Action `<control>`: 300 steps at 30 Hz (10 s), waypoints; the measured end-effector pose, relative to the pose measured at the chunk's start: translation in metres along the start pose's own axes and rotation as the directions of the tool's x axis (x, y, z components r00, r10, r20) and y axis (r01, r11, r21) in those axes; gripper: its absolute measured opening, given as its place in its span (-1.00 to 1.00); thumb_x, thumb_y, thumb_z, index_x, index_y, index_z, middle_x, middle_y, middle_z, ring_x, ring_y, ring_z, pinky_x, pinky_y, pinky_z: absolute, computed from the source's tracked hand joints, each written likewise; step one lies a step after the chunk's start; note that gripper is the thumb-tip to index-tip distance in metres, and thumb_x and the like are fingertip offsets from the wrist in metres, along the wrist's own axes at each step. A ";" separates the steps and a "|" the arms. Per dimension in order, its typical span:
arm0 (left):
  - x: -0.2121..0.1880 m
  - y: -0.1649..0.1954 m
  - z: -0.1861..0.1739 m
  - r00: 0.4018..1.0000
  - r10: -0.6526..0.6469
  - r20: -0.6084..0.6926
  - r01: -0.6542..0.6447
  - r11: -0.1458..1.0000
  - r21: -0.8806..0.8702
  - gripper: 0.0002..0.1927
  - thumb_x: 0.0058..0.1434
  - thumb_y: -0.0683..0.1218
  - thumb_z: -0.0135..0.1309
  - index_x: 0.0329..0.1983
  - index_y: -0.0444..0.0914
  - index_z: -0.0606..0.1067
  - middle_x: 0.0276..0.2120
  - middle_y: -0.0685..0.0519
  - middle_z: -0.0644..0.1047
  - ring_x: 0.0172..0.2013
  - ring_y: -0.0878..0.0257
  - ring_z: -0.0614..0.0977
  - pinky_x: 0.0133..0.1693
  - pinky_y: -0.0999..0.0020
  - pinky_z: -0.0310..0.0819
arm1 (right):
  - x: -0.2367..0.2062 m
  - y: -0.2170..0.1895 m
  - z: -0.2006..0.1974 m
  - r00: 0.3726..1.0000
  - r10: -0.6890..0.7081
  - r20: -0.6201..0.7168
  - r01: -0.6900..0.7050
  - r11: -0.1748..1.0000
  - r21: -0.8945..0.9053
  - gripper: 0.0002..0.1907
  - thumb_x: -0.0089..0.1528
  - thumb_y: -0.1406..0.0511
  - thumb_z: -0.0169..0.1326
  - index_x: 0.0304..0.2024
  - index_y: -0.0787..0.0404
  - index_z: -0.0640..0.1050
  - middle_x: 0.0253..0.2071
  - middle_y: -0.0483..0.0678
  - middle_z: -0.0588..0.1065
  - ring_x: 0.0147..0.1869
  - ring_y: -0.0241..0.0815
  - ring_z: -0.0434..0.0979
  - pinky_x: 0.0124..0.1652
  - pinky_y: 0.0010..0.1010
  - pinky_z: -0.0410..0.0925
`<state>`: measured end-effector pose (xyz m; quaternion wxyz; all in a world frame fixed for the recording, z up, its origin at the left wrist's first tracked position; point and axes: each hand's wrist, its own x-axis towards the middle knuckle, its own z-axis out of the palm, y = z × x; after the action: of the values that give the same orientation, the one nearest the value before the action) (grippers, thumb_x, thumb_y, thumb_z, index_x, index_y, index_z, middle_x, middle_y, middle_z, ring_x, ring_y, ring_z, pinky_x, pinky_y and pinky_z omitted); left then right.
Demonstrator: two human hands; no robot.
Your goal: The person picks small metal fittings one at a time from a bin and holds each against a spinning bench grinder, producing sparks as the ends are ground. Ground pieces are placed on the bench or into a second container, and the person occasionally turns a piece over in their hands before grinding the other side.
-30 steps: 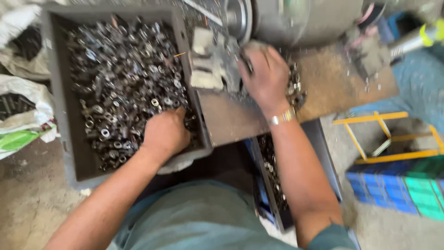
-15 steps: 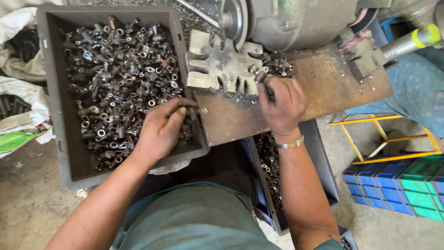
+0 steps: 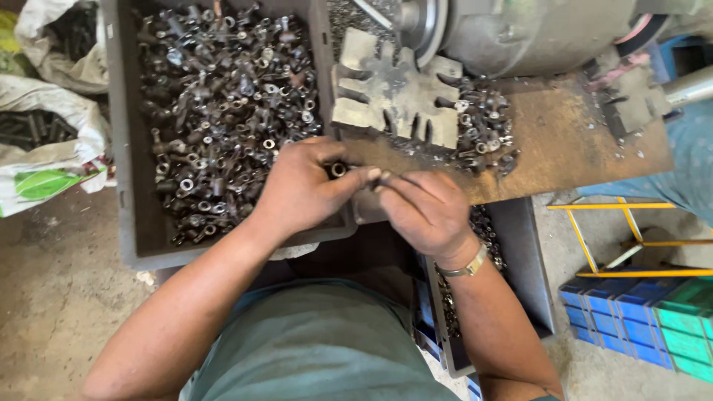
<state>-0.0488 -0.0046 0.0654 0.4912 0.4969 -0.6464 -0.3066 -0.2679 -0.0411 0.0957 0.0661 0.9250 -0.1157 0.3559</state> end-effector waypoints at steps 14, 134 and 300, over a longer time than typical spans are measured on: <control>-0.002 0.002 -0.004 0.975 -0.180 -0.130 0.199 0.968 0.153 -0.77 0.27 -0.01 0.22 -0.19 -0.28 0.62 -0.39 -0.08 0.63 -0.41 0.06 0.68 -0.30 0.21 0.54 | -0.028 0.035 -0.020 0.968 0.252 0.007 -0.239 0.925 -0.297 -0.88 0.27 0.35 0.26 -0.15 0.18 0.60 -0.20 -0.05 0.59 -0.14 -0.06 0.57 -0.15 -0.24 0.41; -0.051 0.013 -0.001 0.899 -0.356 0.253 0.428 0.837 -0.341 -0.57 0.42 -0.15 -0.05 0.33 -0.32 0.44 -0.04 -0.02 0.65 -0.06 0.31 0.62 0.01 0.40 0.51 | -0.005 -0.042 0.009 0.843 0.538 0.012 -0.510 0.791 0.338 -0.62 0.09 0.30 0.47 -0.08 0.21 0.65 -0.18 -0.03 0.62 -0.15 -0.10 0.67 -0.13 -0.35 0.54; -0.050 -0.033 -0.065 0.929 -0.330 -0.170 0.369 0.871 0.325 -0.75 0.00 -0.15 0.31 -0.27 -0.27 0.54 -0.36 -0.03 0.61 -0.32 0.07 0.64 -0.25 0.22 0.54 | -0.009 -0.040 0.030 0.816 0.575 -0.057 -0.551 0.804 0.222 -0.78 0.26 0.39 0.33 -0.10 0.21 0.55 -0.16 0.00 0.61 -0.15 -0.11 0.65 -0.13 -0.38 0.49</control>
<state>0.0246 0.0375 0.0409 0.3653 0.7012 -0.5623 -0.2422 -0.2444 -0.0073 0.0662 -0.1268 0.8271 -0.3455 0.4248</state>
